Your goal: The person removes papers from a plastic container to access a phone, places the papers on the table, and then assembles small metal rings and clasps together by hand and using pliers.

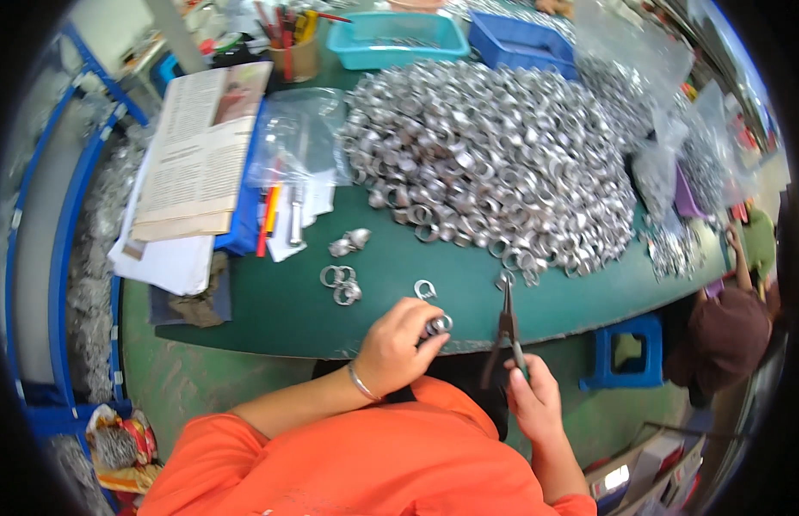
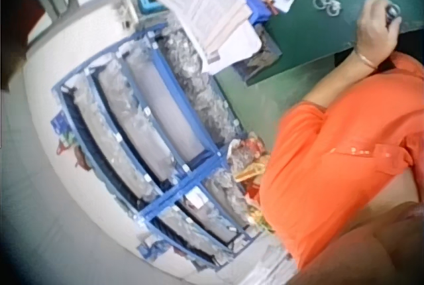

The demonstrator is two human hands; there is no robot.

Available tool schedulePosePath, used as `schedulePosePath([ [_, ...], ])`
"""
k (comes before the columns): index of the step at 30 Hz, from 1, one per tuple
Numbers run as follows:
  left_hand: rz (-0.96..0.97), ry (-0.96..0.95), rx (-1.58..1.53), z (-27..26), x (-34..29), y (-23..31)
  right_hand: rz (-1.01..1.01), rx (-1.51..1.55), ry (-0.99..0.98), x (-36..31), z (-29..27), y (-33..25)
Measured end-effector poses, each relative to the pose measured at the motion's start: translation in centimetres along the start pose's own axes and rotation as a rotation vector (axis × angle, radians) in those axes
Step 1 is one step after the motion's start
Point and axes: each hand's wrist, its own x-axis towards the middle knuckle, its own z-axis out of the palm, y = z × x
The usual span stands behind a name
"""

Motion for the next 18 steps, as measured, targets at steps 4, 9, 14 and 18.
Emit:
schedulePosePath([
  [4, -0.035, 0.039, -0.031, -0.7, -0.1, 0.3, -0.442, -0.457, 0.091, 1.7, 1.1, -4.0],
  [9, 0.012, 0.112, 0.078, -3.4, -0.7, 0.2, -0.682, -0.770, 0.023, 7.4, 2.6, -7.3],
  [14, -0.022, 0.142, 0.256, -6.2, -2.4, -0.8, -0.924, -1.121, 0.120, 13.0, 4.6, -9.0],
  [18, -0.029, 0.186, 0.200, -6.2, -3.1, -1.5, -1.272, -1.138, 0.100, 15.6, 8.5, -12.2],
])
